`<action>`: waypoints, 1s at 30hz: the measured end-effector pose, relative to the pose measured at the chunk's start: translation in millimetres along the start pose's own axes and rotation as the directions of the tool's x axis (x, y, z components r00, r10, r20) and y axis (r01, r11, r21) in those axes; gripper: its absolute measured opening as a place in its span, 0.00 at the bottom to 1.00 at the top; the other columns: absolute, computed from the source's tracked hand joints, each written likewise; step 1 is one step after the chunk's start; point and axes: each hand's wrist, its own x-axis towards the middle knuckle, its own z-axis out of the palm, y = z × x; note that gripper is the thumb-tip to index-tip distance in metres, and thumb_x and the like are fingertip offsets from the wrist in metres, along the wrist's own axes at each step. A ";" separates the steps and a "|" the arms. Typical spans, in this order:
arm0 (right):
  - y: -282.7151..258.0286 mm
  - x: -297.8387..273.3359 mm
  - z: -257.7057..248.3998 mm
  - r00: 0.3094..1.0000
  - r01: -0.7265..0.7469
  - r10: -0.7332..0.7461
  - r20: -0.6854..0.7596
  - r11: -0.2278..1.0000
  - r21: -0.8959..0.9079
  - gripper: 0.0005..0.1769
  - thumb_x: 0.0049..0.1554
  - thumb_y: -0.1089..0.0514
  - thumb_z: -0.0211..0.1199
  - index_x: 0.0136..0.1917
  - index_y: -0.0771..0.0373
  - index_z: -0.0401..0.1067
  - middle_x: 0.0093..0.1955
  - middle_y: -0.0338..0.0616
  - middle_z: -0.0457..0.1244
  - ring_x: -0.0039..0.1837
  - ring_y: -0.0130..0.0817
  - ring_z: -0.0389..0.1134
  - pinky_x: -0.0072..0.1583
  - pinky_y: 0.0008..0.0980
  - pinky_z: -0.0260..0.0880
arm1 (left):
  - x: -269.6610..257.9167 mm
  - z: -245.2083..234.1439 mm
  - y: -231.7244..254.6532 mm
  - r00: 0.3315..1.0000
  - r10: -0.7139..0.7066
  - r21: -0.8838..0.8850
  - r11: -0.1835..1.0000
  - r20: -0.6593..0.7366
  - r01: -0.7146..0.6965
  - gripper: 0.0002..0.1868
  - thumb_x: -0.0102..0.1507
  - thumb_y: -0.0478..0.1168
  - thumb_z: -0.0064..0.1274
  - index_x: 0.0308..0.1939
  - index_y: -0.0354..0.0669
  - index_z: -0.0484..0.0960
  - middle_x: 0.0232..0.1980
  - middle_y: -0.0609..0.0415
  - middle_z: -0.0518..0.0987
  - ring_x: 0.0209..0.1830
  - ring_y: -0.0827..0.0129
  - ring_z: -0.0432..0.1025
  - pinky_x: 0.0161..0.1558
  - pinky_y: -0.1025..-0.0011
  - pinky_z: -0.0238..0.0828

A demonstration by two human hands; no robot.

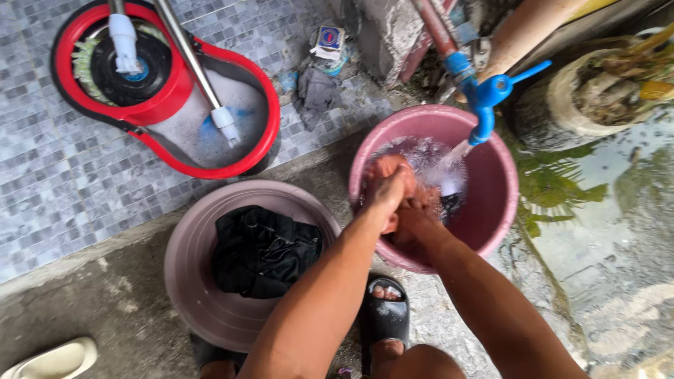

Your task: The person washes items of clothing by hand in a basin of soapy water, rinsing them and wringing them out.

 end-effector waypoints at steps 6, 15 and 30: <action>5.5 33.6 -13.7 0.997 -0.060 0.059 0.058 0.998 0.014 0.17 0.49 0.62 0.55 0.50 0.64 0.78 0.46 0.56 0.74 0.47 0.44 0.77 0.52 0.40 0.77 | -16.0 -10.0 11.8 0.985 0.172 0.086 0.982 -0.012 -0.170 0.44 0.65 0.64 0.43 0.80 0.51 0.50 0.84 0.47 0.46 0.84 0.56 0.42 0.77 0.54 0.43; 19.7 -108.9 -122.5 0.888 0.456 -0.154 -0.433 0.404 0.793 0.05 0.54 0.67 0.54 0.42 0.74 0.68 0.39 0.56 0.64 0.43 0.35 0.63 0.45 0.38 0.67 | -5.1 -4.4 7.3 1.000 -0.010 -0.277 0.961 -0.015 0.006 0.37 0.65 0.62 0.39 0.71 0.45 0.71 0.68 0.41 0.75 0.64 0.50 0.72 0.61 0.50 0.67; 44.6 -120.8 -95.4 0.606 0.257 -0.266 -0.750 0.957 -0.132 0.69 0.21 0.61 0.76 0.77 0.83 0.63 0.64 0.67 0.66 0.62 0.58 0.67 0.65 0.42 0.65 | 1.3 13.8 5.9 0.878 0.388 -0.581 0.796 0.280 -0.166 0.10 0.63 0.41 0.56 0.39 0.39 0.74 0.42 0.43 0.75 0.43 0.55 0.72 0.47 0.55 0.72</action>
